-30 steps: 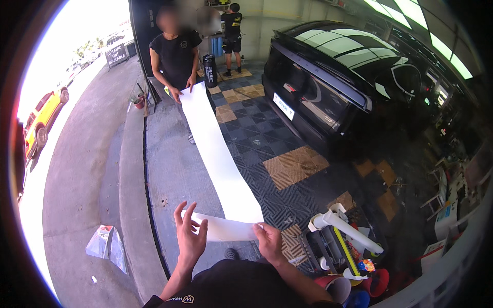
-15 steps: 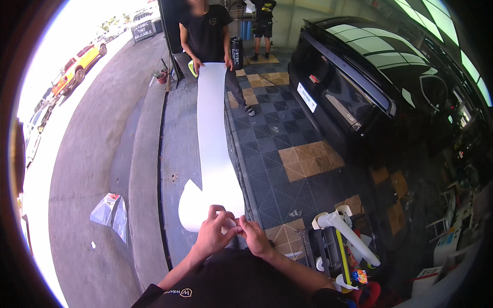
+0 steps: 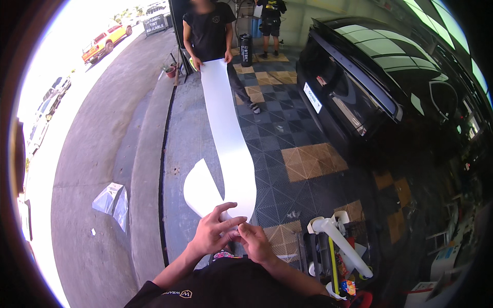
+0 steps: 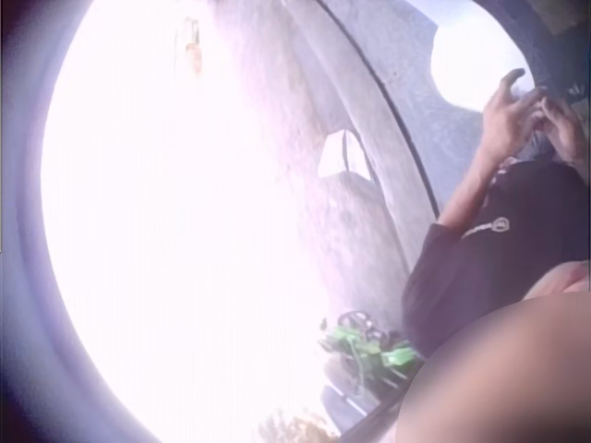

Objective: The person holds a large white vinyl sheet with a coworker, then rolls it up after the coworker cuts it. The person walks around the vehicle and picks up a heat gun from the floor.

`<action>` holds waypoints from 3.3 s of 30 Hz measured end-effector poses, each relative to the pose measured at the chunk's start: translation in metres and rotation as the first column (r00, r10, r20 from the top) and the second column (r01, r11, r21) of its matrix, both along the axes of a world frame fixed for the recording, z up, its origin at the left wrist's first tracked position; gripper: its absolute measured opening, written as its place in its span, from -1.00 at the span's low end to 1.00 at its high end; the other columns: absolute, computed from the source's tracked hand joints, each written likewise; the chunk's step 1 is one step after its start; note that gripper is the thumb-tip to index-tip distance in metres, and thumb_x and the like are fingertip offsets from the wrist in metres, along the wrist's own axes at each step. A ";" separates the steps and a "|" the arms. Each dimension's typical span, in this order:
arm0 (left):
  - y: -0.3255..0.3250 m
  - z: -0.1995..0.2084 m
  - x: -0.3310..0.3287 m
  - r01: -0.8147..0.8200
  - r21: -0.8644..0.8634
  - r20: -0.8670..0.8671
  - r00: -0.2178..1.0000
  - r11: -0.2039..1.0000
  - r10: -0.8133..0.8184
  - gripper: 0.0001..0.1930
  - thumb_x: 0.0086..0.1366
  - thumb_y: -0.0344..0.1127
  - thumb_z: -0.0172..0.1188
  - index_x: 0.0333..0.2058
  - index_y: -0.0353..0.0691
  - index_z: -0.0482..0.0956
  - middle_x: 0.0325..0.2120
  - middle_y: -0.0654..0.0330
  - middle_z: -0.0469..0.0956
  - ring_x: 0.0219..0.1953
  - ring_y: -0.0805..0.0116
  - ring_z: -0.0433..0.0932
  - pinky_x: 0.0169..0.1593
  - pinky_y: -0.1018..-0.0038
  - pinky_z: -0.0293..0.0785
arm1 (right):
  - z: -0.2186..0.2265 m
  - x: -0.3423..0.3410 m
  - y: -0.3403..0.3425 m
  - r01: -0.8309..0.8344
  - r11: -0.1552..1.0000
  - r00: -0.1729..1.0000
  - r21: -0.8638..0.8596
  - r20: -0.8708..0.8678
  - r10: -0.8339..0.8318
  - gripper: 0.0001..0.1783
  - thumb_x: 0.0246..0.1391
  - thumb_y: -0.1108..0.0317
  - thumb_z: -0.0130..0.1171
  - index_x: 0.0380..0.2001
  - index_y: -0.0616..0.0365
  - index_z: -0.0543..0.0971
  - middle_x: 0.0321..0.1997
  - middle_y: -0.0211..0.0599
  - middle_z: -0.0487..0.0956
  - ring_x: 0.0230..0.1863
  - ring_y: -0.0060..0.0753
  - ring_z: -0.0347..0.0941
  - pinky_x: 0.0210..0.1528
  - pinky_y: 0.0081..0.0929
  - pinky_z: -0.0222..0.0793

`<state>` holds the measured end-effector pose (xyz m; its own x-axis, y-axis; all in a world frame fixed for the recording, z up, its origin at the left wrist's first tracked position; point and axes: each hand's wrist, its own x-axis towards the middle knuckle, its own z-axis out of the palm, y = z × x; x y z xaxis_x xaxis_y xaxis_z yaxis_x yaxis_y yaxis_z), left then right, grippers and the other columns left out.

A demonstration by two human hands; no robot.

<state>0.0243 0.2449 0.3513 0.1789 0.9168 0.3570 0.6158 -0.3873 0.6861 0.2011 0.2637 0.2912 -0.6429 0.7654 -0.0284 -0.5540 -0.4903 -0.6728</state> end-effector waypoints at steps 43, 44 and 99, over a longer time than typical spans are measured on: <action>0.011 -0.011 0.055 0.095 -0.016 0.032 0.995 0.995 -0.094 -0.45 0.12 -0.47 0.16 0.16 -0.17 0.49 0.22 -0.06 0.36 -0.13 0.03 0.63 -0.06 0.23 0.54 | 0.017 0.046 -0.005 0.133 0.929 0.933 0.346 0.273 -0.235 -0.63 0.42 0.29 -0.07 0.05 0.39 0.51 -0.16 -0.30 0.60 -0.15 -0.63 0.49 -0.06 -0.61 0.44; 0.011 -0.014 0.056 0.061 0.012 0.051 0.997 0.998 -0.062 -0.43 0.10 -0.47 0.18 0.16 -0.16 0.49 0.24 -0.09 0.33 -0.17 0.04 0.62 -0.07 0.23 0.54 | 0.018 0.044 -0.006 0.180 0.941 0.927 0.287 0.269 -0.259 -0.64 0.41 0.30 -0.06 0.04 0.39 0.52 -0.18 -0.32 0.60 -0.18 -0.66 0.48 -0.11 -0.64 0.43; -0.018 -0.058 -0.089 0.118 -0.599 0.686 0.586 0.792 0.431 -0.25 0.43 0.10 0.02 0.39 -0.16 -0.04 0.25 -0.05 0.20 0.03 0.13 0.50 -0.17 0.21 0.60 | 0.011 -0.022 0.053 0.311 0.564 0.526 0.765 0.357 -0.772 -0.73 0.37 0.33 0.00 -0.25 0.32 0.58 -0.43 -0.39 0.58 -0.42 -0.70 0.40 -0.33 -0.67 0.32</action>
